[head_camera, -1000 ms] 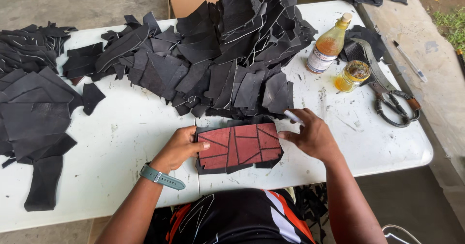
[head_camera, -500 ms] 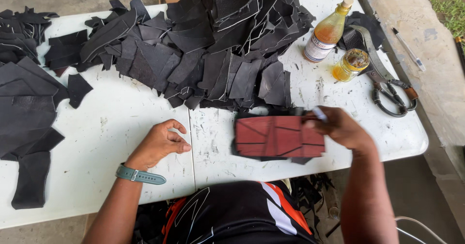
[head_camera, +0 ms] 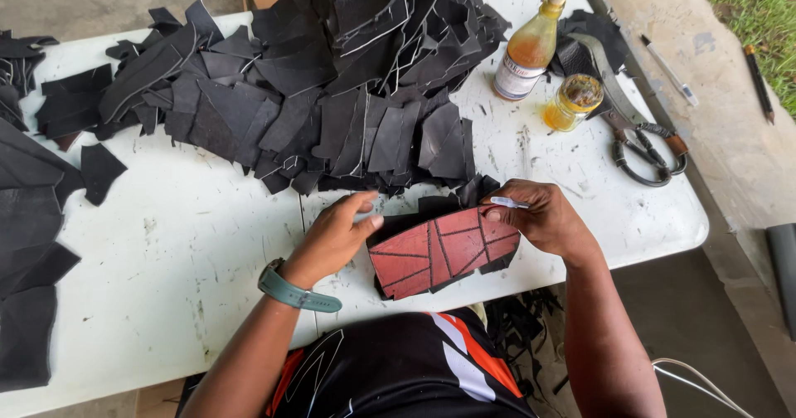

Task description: The person repeatedly picks up black leather pieces from a pile, places them on a red patterned template, and uses a white marker to trace or mark lines on the leather. The marked pieces are set aside on the table.

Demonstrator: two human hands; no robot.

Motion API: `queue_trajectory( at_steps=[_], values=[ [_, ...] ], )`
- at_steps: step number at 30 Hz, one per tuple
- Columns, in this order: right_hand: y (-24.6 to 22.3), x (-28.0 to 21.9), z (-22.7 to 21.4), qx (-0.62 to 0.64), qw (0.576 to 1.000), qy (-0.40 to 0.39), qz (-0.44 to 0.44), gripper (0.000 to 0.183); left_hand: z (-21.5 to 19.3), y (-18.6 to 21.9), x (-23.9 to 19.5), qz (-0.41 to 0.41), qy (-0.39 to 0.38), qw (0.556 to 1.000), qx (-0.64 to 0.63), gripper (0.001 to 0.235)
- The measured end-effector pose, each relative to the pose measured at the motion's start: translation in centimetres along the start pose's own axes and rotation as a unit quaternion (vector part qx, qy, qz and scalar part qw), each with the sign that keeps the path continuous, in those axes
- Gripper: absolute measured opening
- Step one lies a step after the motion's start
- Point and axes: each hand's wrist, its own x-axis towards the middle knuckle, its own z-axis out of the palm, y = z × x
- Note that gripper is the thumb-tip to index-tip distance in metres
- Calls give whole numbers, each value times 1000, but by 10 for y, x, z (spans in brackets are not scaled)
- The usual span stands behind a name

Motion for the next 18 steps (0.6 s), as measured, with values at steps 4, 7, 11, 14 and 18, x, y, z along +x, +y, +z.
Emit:
queue_trajectory(
  at_steps=[4,7,11,14,18],
  values=[
    [-16,2,12,4,999,24,20,22,5,-24,-10,-101,-70,991,-58,32],
    [-11,3,15,-8,1000,28,14,18,6,-30,-15,-150,-100,973,-147,25],
    [19,-5,-16,86,994,21,59,16,-29,-43,-19,-130,-81,984,-93,26],
    [40,-14,-57,68,990,71,105,16,-65,-46,-27,-178,-77,979,-56,25],
    [49,-11,-79,-77,974,133,166,22,-83,-26,-28,-176,-65,981,52,27]
  ],
)
